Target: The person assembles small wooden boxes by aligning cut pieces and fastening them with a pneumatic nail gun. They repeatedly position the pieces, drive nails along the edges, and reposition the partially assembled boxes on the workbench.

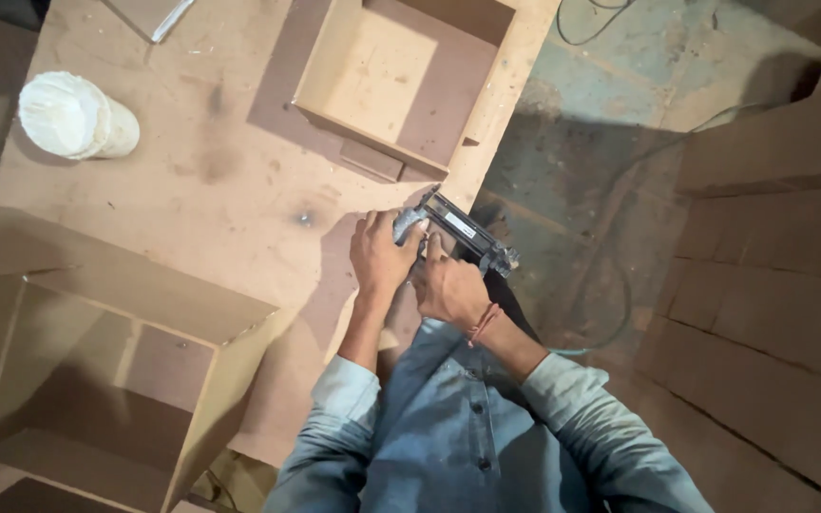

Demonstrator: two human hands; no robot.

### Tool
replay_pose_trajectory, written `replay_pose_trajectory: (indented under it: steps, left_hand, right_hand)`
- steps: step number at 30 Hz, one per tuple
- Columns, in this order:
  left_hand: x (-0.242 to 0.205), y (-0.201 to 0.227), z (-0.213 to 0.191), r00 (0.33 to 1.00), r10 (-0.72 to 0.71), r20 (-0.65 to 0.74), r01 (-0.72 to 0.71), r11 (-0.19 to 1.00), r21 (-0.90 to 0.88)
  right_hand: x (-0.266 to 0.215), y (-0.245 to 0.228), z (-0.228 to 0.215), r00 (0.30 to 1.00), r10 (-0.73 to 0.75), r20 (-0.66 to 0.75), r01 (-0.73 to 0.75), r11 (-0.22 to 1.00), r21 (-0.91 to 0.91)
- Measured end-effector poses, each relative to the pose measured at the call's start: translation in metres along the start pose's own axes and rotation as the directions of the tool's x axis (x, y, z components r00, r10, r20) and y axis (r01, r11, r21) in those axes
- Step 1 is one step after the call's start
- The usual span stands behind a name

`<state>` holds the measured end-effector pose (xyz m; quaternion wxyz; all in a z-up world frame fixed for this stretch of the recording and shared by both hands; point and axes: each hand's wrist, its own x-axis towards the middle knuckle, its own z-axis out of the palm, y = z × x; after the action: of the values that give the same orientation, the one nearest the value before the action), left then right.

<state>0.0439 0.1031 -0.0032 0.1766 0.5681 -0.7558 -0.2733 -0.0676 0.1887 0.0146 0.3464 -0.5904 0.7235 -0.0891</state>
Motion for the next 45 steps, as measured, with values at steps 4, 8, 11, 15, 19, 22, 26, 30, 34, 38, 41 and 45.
replay_pose_trajectory:
  steps: [4, 8, 11, 15, 19, 22, 26, 30, 34, 38, 41, 45]
  left_hand:
    - [0.003, -0.002, 0.0, 0.997, 0.031, -0.071, -0.035, 0.998, -0.059]
    - [0.004, -0.003, 0.002, 0.996, 0.037, -0.075, -0.042, 0.997, -0.068]
    - [0.006, -0.004, 0.003, 0.998, 0.028, -0.063, -0.031, 0.998, -0.058]
    - [0.004, -0.005, 0.002, 0.995, 0.039, -0.088, -0.046, 0.996, -0.08]
    - [0.004, 0.0, -0.003, 0.987, 0.072, -0.147, -0.091, 0.988, -0.127]
    - [0.0, 0.004, -0.008, 0.984, 0.069, -0.166, -0.093, 0.985, -0.143]
    - [0.001, 0.01, -0.015, 0.98, 0.082, -0.179, -0.108, 0.985, -0.138]
    - [0.002, 0.013, -0.021, 0.979, 0.089, -0.183, -0.113, 0.985, -0.127]
    - [0.0, 0.019, -0.027, 0.98, 0.083, -0.181, -0.109, 0.984, -0.142]
    - [-0.001, 0.024, -0.033, 0.973, 0.11, -0.205, -0.137, 0.983, -0.121]
    - [-0.001, 0.026, -0.035, 0.97, 0.114, -0.214, -0.143, 0.982, -0.125]
    - [-0.001, 0.028, -0.038, 0.968, 0.111, -0.223, -0.141, 0.982, -0.124]
  right_hand:
    - [0.004, 0.0, -0.005, 0.999, -0.037, -0.037, 0.036, 0.999, -0.027]
    - [0.005, 0.001, -0.006, 0.999, 0.033, 0.022, -0.032, 0.998, -0.063]
    - [0.006, 0.002, -0.004, 1.0, -0.006, -0.019, 0.005, 0.998, -0.06]
    - [0.004, 0.002, -0.003, 0.999, -0.013, -0.044, 0.01, 0.998, -0.055]
    - [0.0, -0.002, -0.009, 1.0, 0.009, -0.004, -0.009, 0.997, -0.081]
    - [-0.006, -0.007, -0.013, 0.997, -0.036, -0.072, 0.03, 0.997, -0.078]
    - [-0.009, -0.011, -0.02, 0.996, -0.045, -0.074, 0.038, 0.995, -0.096]
    - [-0.011, -0.015, -0.022, 0.991, -0.044, -0.123, 0.037, 0.998, -0.056]
    - [-0.016, -0.018, -0.028, 0.992, -0.052, -0.111, 0.046, 0.997, -0.055]
    - [-0.023, -0.023, -0.037, 0.987, -0.072, -0.143, 0.063, 0.996, -0.067]
    - [-0.024, -0.025, -0.042, 0.991, -0.053, -0.119, 0.044, 0.996, -0.078]
    - [-0.025, -0.028, -0.045, 0.989, -0.056, -0.135, 0.046, 0.996, -0.074]
